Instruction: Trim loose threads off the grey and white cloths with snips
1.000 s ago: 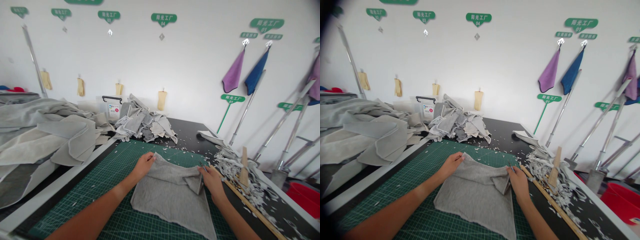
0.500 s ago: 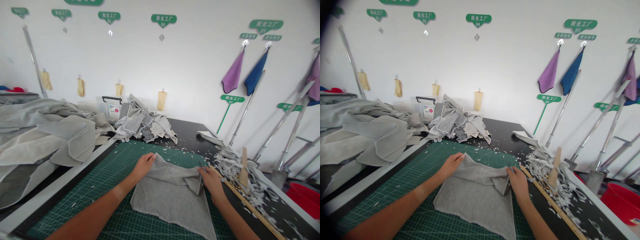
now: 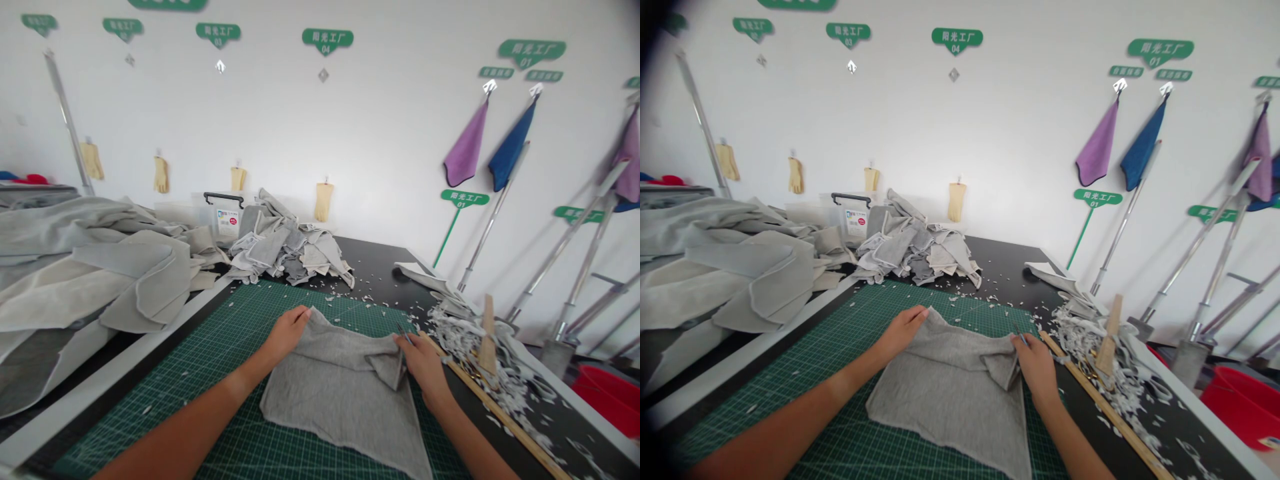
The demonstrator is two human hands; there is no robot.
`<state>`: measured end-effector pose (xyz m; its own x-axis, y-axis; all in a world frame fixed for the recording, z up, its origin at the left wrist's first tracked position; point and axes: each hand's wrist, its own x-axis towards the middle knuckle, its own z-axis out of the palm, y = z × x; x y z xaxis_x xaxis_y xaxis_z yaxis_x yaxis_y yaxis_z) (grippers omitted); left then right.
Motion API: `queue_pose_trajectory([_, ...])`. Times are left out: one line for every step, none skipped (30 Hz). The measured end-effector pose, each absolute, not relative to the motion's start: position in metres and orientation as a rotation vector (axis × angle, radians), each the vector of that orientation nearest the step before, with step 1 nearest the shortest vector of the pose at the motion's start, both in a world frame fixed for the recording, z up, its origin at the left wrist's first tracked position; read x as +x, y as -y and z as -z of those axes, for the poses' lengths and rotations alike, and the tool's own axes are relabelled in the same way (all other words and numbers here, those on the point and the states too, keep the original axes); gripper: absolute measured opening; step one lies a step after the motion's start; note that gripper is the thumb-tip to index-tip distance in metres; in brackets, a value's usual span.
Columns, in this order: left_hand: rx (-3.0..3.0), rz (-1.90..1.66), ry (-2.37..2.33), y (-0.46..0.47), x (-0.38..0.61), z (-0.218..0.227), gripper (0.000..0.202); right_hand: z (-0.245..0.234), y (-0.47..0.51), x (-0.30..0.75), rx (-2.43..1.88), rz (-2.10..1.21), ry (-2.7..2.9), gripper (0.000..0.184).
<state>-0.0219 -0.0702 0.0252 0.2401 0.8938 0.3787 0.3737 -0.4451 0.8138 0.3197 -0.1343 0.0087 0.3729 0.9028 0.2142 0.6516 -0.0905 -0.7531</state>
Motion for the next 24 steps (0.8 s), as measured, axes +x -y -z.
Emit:
queue_pose_trajectory([1.936,-1.163,-1.154,0.070,-0.022,-0.025,0.038,-0.009,0.134,0.320,-1.825,-0.388,1.356,0.043])
queue_pose_trajectory([1.936,-1.163,-1.152,0.070,-0.022,-0.025,0.038,-0.009,0.135,0.319,-1.829,-0.385,1.356,0.043])
queue_pose_trajectory([1.936,-1.163,-1.150,0.070,-0.022,-0.025,0.037,-0.009,0.135,0.319,-1.830,-0.382,1.358,0.044])
queue_pose_trajectory([1.938,-1.161,-1.148,0.069,-0.022,-0.025,0.037,-0.009,0.135,0.319,-1.829,-0.381,1.361,0.044])
queue_pose_trajectory([1.942,-1.161,-1.148,0.069,-0.022,-0.025,0.037,-0.010,0.135,0.319,-1.826,-0.382,1.362,0.044])
queue_pose_trajectory([1.947,-1.160,-1.149,0.069,-0.022,-0.025,0.037,-0.010,0.135,0.319,-1.823,-0.383,1.364,0.044])
queue_pose_trajectory([1.952,-1.158,-1.151,0.070,-0.022,-0.025,0.037,-0.010,0.135,0.319,-1.820,-0.384,1.368,0.043])
queue_pose_trajectory([1.955,-1.154,-1.154,0.070,-0.022,-0.025,0.037,-0.010,0.134,0.319,-1.820,-0.383,1.371,0.043])
queue_pose_trajectory([1.956,-1.149,-1.156,0.070,-0.022,-0.026,0.037,-0.009,0.134,0.320,-1.822,-0.378,1.373,0.043])
queue_pose_trajectory([1.956,-1.143,-1.156,0.071,-0.022,-0.026,0.036,-0.009,0.133,0.320,-1.823,-0.370,1.374,0.043])
queue_pose_trajectory([1.955,-1.139,-1.152,0.071,-0.022,-0.026,0.036,-0.008,0.133,0.321,-1.824,-0.356,1.375,0.043])
queue_pose_trajectory([1.955,-1.136,-1.145,0.071,-0.023,-0.027,0.036,-0.007,0.132,0.323,-1.825,-0.336,1.371,0.042])
queue_pose_trajectory([1.955,-1.133,-1.137,0.071,-0.023,-0.027,0.035,-0.007,0.131,0.324,-1.829,-0.306,1.359,0.042])
queue_pose_trajectory([1.955,-1.130,-1.128,0.071,-0.023,-0.027,0.035,-0.006,0.131,0.325,-1.838,-0.271,1.343,0.042])
queue_pose_trajectory([1.951,-1.128,-1.125,0.071,-0.023,-0.027,0.034,-0.006,0.131,0.327,-1.852,-0.242,1.324,0.042])
queue_pose_trajectory([1.943,-1.127,-1.128,0.071,-0.023,-0.026,0.033,-0.007,0.131,0.328,-1.866,-0.219,1.305,0.043])
queue_pose_trajectory([1.930,-1.127,-1.142,0.070,-0.023,-0.025,0.031,-0.008,0.132,0.328,-1.875,-0.207,1.293,0.044])
queue_pose_trajectory([1.912,-1.126,-1.170,0.069,-0.023,-0.024,0.030,-0.010,0.133,0.328,-1.874,-0.203,1.292,0.044])
queue_pose_trajectory([1.889,-1.126,-1.208,0.068,-0.023,-0.023,0.028,-0.013,0.134,0.327,-1.863,-0.203,1.303,0.044])
queue_pose_trajectory([1.866,-1.126,-1.247,0.067,-0.023,-0.022,0.028,-0.016,0.135,0.326,-1.846,-0.204,1.321,0.044])
queue_pose_trajectory([1.846,-1.122,-1.281,0.067,-0.023,-0.021,0.028,-0.020,0.136,0.324,-1.828,-0.206,1.341,0.043])
queue_pose_trajectory([1.833,-1.119,-1.303,0.066,-0.023,-0.020,0.028,-0.025,0.137,0.320,-1.811,-0.209,1.360,0.043])
queue_pose_trajectory([1.826,-1.121,-1.308,0.066,-0.022,-0.019,0.028,-0.029,0.137,0.317,-1.802,-0.218,1.374,0.042])
queue_pose_trajectory([1.820,-1.127,-1.295,0.066,-0.022,-0.019,0.028,-0.033,0.138,0.312,-1.797,-0.233,1.385,0.042])
